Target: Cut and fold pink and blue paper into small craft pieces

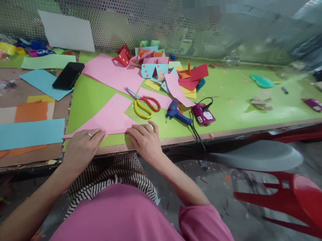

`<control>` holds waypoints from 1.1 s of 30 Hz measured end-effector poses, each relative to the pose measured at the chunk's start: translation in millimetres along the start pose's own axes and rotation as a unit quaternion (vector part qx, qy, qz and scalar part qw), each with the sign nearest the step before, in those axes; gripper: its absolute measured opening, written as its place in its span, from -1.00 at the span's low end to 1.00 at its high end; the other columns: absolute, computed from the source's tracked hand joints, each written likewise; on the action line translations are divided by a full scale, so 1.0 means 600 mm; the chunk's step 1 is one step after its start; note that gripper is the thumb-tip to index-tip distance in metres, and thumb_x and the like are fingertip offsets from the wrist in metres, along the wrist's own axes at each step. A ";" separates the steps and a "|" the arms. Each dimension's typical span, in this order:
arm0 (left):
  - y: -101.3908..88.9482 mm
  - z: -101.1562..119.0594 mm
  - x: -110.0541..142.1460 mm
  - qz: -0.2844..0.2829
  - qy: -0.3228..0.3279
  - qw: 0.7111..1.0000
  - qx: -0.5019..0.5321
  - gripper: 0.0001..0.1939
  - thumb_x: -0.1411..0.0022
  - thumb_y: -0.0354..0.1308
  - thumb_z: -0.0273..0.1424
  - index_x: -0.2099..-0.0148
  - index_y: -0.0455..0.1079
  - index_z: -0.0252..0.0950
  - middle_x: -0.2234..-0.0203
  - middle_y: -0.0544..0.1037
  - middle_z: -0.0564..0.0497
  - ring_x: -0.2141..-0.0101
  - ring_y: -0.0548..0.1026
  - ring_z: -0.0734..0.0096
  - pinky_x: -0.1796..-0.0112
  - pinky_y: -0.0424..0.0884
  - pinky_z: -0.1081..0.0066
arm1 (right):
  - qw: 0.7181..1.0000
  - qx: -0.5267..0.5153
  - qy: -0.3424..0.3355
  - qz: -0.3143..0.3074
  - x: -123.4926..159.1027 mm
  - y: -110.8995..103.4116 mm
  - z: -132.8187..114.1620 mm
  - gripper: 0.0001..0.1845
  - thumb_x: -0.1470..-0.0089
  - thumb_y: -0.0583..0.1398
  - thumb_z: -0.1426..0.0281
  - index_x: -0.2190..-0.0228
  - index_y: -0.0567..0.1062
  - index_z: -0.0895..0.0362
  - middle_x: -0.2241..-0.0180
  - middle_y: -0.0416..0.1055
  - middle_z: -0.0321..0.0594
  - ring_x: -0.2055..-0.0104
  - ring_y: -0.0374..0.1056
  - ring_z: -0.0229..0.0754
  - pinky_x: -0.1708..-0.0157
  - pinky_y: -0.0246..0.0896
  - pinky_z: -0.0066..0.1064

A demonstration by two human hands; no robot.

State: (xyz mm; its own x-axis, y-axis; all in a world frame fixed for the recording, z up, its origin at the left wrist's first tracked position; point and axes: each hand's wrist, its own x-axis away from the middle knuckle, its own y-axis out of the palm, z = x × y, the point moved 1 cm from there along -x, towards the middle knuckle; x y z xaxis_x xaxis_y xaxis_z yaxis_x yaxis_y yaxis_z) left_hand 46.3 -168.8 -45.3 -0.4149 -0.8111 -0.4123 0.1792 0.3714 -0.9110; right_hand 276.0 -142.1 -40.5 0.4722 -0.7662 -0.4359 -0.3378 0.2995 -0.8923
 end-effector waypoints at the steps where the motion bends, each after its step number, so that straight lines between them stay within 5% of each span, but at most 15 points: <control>1: -0.001 -0.003 -0.004 -0.009 0.004 1.000 0.001 -0.78 -0.42 0.04 -0.51 0.08 0.53 -0.35 0.18 0.66 -0.17 0.22 0.57 0.12 0.21 0.40 0.20 | 1.000 -0.007 -0.006 -0.008 -0.006 0.001 -0.002 -0.75 -0.37 0.15 0.26 0.09 0.61 0.01 0.07 0.63 -0.23 0.06 0.44 -0.10 -0.17 0.04 -0.14; 10: -0.005 -0.024 -0.018 -0.047 0.036 0.998 0.000 -0.75 -0.45 0.00 -0.46 0.18 0.51 -0.37 0.29 0.61 -0.18 0.29 0.53 0.11 0.26 0.34 0.19 | 0.991 0.030 -0.091 -0.088 -0.055 0.024 -0.011 -0.74 -0.40 0.10 0.33 0.22 0.60 0.08 0.25 0.57 -0.18 0.18 0.30 -0.09 0.14 0.05 -0.24; 15: -0.007 -0.029 -0.026 -0.054 0.064 0.996 -0.029 -0.74 -0.45 0.00 -0.47 0.24 0.49 -0.35 0.37 0.59 -0.15 0.33 0.52 0.13 0.30 0.31 0.20 | 0.976 0.105 -0.168 -0.095 -0.063 0.026 -0.010 -0.70 -0.40 0.03 0.47 0.26 0.55 0.11 0.32 0.52 -0.18 0.23 0.24 -0.09 0.15 0.01 -0.23; 21: -0.007 -0.024 -0.034 -0.052 0.061 0.996 -0.049 -0.68 -0.47 -0.06 -0.47 0.28 0.48 -0.35 0.43 0.55 -0.16 0.37 0.49 0.11 0.35 0.28 0.20 | 0.983 0.057 -0.146 -0.095 -0.073 0.029 -0.019 -0.71 -0.43 0.05 0.30 0.20 0.54 0.10 0.26 0.53 -0.18 0.18 0.25 -0.09 0.10 0.01 -0.21; 25: -0.004 -0.026 -0.032 -0.057 0.051 0.996 -0.037 -0.68 -0.49 -0.06 -0.41 0.24 0.49 -0.36 0.38 0.58 -0.15 0.34 0.50 0.14 0.32 0.29 0.22 | 0.982 0.058 -0.147 -0.107 -0.079 0.038 -0.021 -0.68 -0.44 0.02 0.36 0.25 0.54 0.10 0.31 0.52 -0.20 0.21 0.25 -0.11 0.14 -0.01 -0.23; 33: -0.001 -0.040 -0.040 -0.060 -0.049 0.996 0.040 -0.71 -0.46 0.01 -0.36 0.25 0.50 -0.33 0.38 0.59 -0.13 0.32 0.51 0.17 0.29 0.31 0.25 | 0.983 0.076 -0.097 -0.137 -0.093 0.049 -0.023 -0.61 -0.46 -0.04 0.28 0.20 0.53 0.13 0.30 0.51 -0.11 0.20 0.27 -0.04 0.13 -0.05 -0.19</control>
State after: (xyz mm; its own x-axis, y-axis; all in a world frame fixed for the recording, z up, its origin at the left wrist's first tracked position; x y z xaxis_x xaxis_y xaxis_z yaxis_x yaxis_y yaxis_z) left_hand 34.7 -138.6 -35.0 -0.3501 -0.8888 -0.2957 0.2047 0.2354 -0.9501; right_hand 228.4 -98.2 -40.6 0.6797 -0.7116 -0.1779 -0.0572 0.1904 -0.9800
